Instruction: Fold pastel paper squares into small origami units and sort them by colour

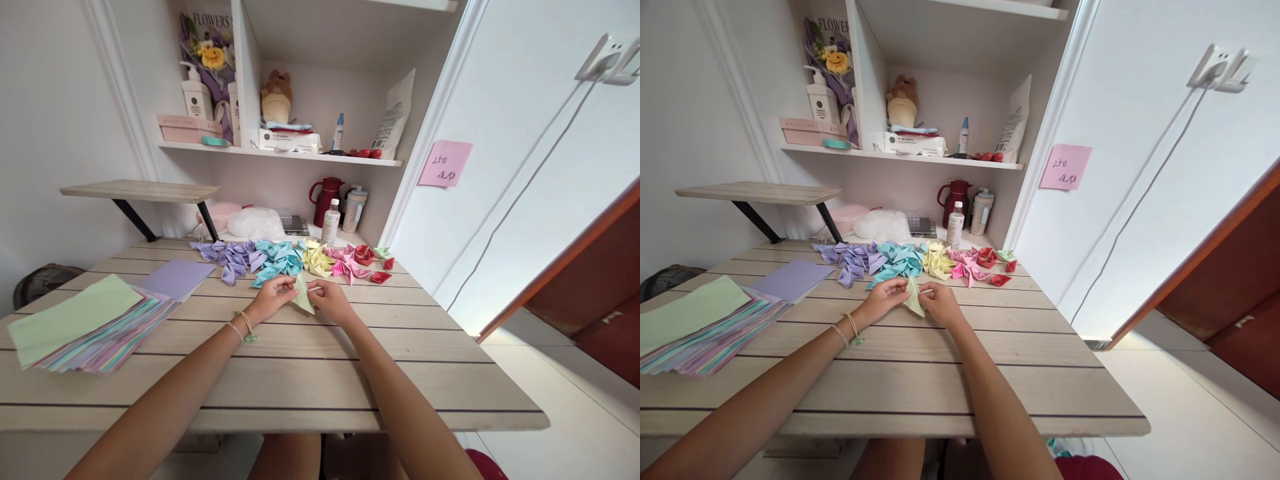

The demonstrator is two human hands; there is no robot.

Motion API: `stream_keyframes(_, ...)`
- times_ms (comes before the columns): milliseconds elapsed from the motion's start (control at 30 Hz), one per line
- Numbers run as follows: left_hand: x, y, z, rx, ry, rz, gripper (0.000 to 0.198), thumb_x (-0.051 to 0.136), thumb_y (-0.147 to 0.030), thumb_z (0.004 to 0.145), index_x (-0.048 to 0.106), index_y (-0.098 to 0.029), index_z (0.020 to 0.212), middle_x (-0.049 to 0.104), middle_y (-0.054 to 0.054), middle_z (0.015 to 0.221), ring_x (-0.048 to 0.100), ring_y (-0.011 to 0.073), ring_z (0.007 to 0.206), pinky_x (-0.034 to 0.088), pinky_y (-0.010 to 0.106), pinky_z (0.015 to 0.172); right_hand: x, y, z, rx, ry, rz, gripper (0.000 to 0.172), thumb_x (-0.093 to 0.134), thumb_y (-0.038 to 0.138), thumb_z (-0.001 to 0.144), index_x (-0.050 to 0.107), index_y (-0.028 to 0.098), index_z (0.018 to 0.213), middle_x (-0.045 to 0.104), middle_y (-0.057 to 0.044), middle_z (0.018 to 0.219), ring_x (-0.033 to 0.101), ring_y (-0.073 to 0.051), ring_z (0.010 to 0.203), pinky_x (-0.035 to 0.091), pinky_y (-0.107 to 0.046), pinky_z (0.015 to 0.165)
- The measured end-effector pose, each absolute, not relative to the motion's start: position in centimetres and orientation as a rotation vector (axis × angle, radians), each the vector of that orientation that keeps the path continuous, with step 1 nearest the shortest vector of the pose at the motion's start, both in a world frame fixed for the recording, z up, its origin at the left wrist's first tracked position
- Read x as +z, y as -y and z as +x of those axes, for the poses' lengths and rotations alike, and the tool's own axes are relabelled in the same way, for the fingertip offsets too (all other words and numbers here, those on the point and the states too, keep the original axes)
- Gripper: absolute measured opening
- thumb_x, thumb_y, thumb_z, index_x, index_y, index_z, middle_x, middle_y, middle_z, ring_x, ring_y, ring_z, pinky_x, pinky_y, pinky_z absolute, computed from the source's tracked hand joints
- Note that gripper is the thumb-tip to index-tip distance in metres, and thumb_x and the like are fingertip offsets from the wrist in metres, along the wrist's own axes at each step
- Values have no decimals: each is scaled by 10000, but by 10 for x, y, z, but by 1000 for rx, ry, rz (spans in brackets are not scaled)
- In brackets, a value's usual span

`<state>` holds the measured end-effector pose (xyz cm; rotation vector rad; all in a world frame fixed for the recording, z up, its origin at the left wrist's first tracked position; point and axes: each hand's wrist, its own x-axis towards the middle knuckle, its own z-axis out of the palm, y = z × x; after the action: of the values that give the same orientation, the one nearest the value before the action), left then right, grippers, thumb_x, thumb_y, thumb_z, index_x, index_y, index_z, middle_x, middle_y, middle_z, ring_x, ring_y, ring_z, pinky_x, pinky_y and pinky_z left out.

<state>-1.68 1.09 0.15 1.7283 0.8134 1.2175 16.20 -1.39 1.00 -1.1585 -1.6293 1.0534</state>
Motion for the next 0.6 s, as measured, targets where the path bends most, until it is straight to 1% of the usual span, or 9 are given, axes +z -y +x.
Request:
stream_keyframes(67,1,-10,-16,1228,-836,1696,380,715,-307,623,637,-119,944,599,58,827,557,150,773,494,279,699,10,14,162,1035,1650,-1153,220,499,217,646,580,155,841,553,44,501,472,-89,423,384,-190,454)
stream_keyframes(133,0,-9,-15,1206,-874,1660,393,705,-329,633,623,-129,961,580,37,767,563,139,723,503,249,615,11,14,161,974,1664,-1144,223,483,204,650,561,161,854,517,63,464,448,-84,398,371,-188,445)
stream_keyframes(233,-2,-10,-15,1122,-906,1586,388,653,-385,683,592,-133,972,552,-2,651,542,96,538,470,204,465,12,15,159,892,1657,-1124,237,455,186,651,521,172,878,461,90,429,413,-82,380,359,-187,441)
stream_keyframes(300,-3,-10,-15,1048,-885,1533,388,613,-424,711,574,-129,960,554,-13,597,519,80,446,443,191,412,11,16,158,879,1662,-1112,240,446,182,649,498,179,884,460,93,435,423,-87,389,360,-188,444)
stream_keyframes(400,-3,-9,-16,944,-825,1514,360,565,-463,742,579,-117,839,570,0,554,538,86,432,447,193,422,11,18,157,846,1693,-1148,240,466,182,642,488,186,881,511,78,472,463,-97,413,362,-191,455)
stream_keyframes(500,-2,-7,-15,906,-784,1548,371,540,-481,756,576,-114,712,571,10,533,557,92,454,463,202,459,12,21,157,712,1764,-1219,225,492,183,645,519,186,868,531,68,481,453,-95,417,330,-186,450)
stream_keyframes(533,-2,-7,-15,907,-778,1553,369,544,-479,754,579,-114,714,571,8,533,559,93,459,465,204,465,12,21,157,659,1791,-1224,212,492,184,656,536,184,864,524,67,474,440,-92,412,317,-187,447)
stream_keyframes(600,-2,-6,-14,919,-769,1542,358,566,-469,743,591,-116,797,578,2,556,567,95,469,473,209,473,14,23,157,568,1829,-1192,192,478,194,694,572,180,862,535,54,490,433,-93,421,308,-194,455)
